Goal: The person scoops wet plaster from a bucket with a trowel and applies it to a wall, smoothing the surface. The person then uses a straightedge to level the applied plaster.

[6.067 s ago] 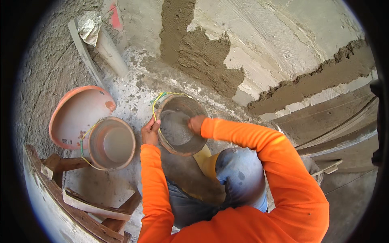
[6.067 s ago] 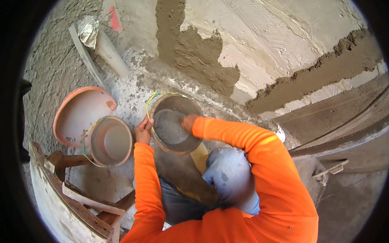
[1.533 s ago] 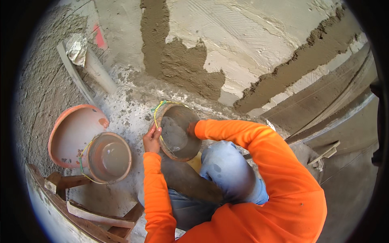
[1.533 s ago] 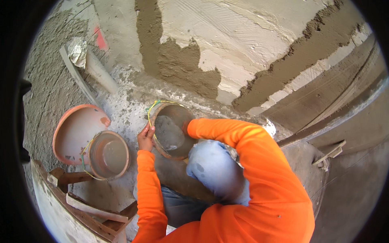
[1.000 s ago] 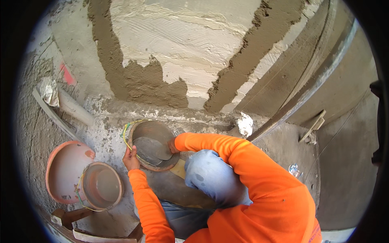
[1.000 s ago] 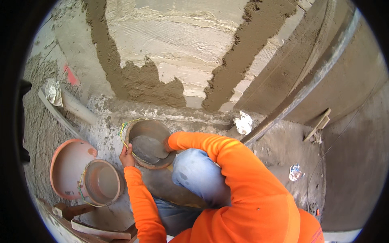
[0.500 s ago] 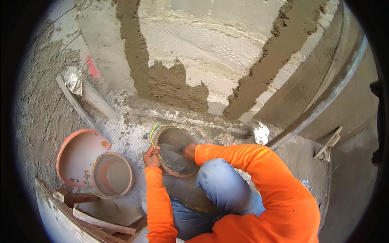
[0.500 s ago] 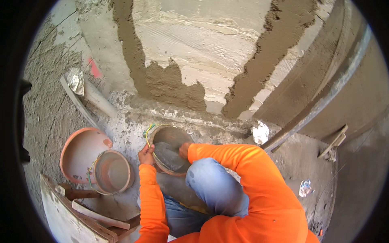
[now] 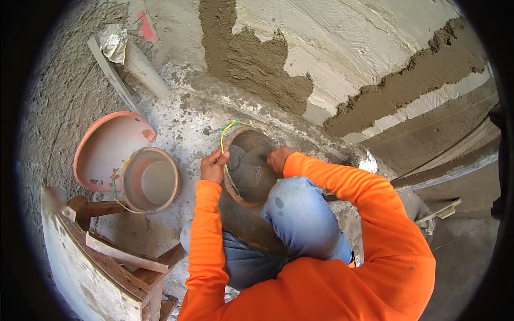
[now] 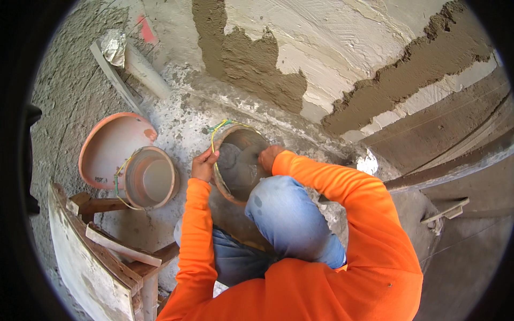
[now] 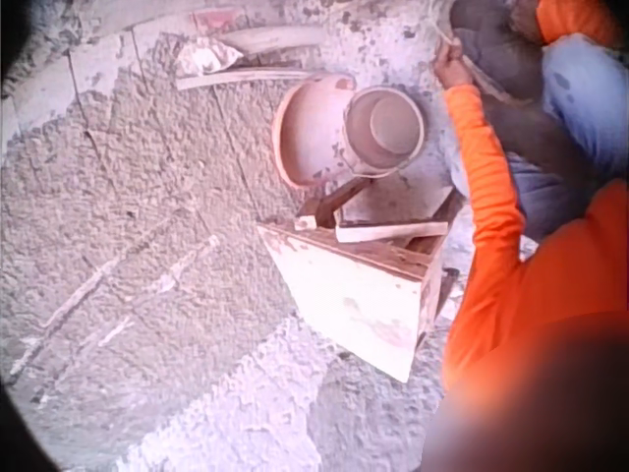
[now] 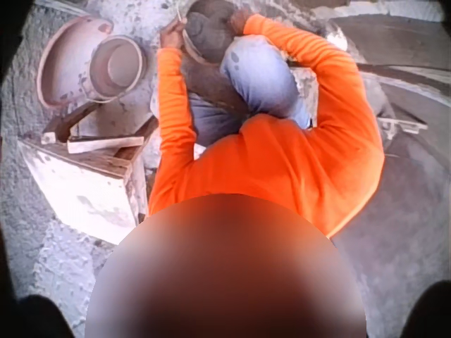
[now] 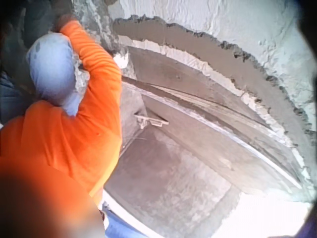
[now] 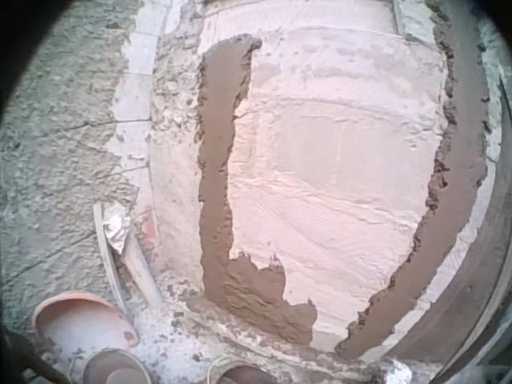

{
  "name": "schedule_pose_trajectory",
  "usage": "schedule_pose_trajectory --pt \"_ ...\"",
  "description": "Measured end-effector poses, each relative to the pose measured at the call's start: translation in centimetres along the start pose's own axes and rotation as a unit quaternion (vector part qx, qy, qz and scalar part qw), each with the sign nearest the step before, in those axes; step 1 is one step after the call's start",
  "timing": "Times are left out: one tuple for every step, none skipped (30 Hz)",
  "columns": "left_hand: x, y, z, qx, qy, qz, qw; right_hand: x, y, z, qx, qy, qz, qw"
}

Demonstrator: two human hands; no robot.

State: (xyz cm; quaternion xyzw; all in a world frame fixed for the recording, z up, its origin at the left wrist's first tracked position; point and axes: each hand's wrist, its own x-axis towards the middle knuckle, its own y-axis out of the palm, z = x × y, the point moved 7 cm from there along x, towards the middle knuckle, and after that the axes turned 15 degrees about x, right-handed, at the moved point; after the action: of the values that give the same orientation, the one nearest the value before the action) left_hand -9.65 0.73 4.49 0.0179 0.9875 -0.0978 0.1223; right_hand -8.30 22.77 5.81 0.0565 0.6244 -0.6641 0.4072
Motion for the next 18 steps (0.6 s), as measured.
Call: schedule_pose_trajectory --pt "0.0 -0.1 -0.1 0.003 0.0 -0.008 1.0 0.2 0.2 0.8 0.018 -0.043 0.003 0.999" --pt "0.1 -0.1 -0.1 0.007 -0.005 -0.012 1.0 0.2 0.6 1.2 0.021 -0.062 0.009 0.998" --pt "0.4 -0.1 -0.3 0.01 0.001 -0.015 1.0 0.2 1.4 1.8 0.029 -0.094 0.044 0.994" --pt "0.4 -0.1 -0.2 0.002 -0.015 -0.015 1.0 0.1 1.2 1.7 0.059 -0.076 0.011 0.995" --pt "0.5 0.0 -0.2 -0.006 -0.021 -0.012 1.0 -0.1 1.4 1.6 0.097 -0.069 0.01 0.993" --pt "0.5 -0.1 -0.2 -0.018 -0.026 -0.02 0.999 -0.3 1.0 1.1 0.12 -0.043 -0.02 0.992" --pt "0.5 0.4 -0.4 -0.028 -0.021 -0.003 0.999 -0.7 1.4 1.1 0.131 -0.052 0.006 0.99" --pt "0.5 0.7 -0.5 -0.042 -0.014 0.004 0.999 -0.9 1.2 0.5 0.128 -0.042 0.002 0.991" --pt "0.5 1.3 -0.8 -0.066 0.003 0.027 0.997 -1.2 1.3 0.0 0.133 -0.042 0.027 0.99" --pt "0.5 1.3 -0.9 -0.043 0.003 0.017 0.999 -1.4 0.5 -1.1 0.105 -0.007 -0.009 0.994" --pt "0.5 1.5 -1.0 -0.028 0.01 0.025 0.999 -1.5 0.1 -2.3 0.089 0.018 -0.016 0.996" --pt "0.4 1.7 -1.1 -0.013 0.016 0.032 0.999 -1.6 -0.2 -3.3 0.073 0.042 -0.031 0.996" --pt "0.4 1.9 -1.1 -0.016 0.019 0.032 0.999 -1.5 -0.1 -4.0 0.066 0.046 -0.028 0.996" --pt "0.5 2.1 -1.2 -0.019 0.024 0.031 0.999 -1.4 0.1 -4.6 0.059 0.05 -0.036 0.996" --pt "0.6 2.3 -1.3 -0.021 0.032 0.025 0.999 -1.2 0.4 -5.3 0.039 0.073 -0.061 0.995" --pt "0.7 2.7 -1.1 -0.025 0.021 0.031 0.999 -1.0 1.6 -5.0 0.091 0.037 -0.032 0.995" --pt "0.7 2.9 -0.8 -0.028 0.011 0.03 0.999 -0.7 3.0 -4.5 0.13 0.017 -0.02 0.991" --pt "0.8 3.1 -0.7 -0.036 0.006 0.033 0.999 -0.5 4.7 -3.9 0.169 -0.001 0.006 0.986"
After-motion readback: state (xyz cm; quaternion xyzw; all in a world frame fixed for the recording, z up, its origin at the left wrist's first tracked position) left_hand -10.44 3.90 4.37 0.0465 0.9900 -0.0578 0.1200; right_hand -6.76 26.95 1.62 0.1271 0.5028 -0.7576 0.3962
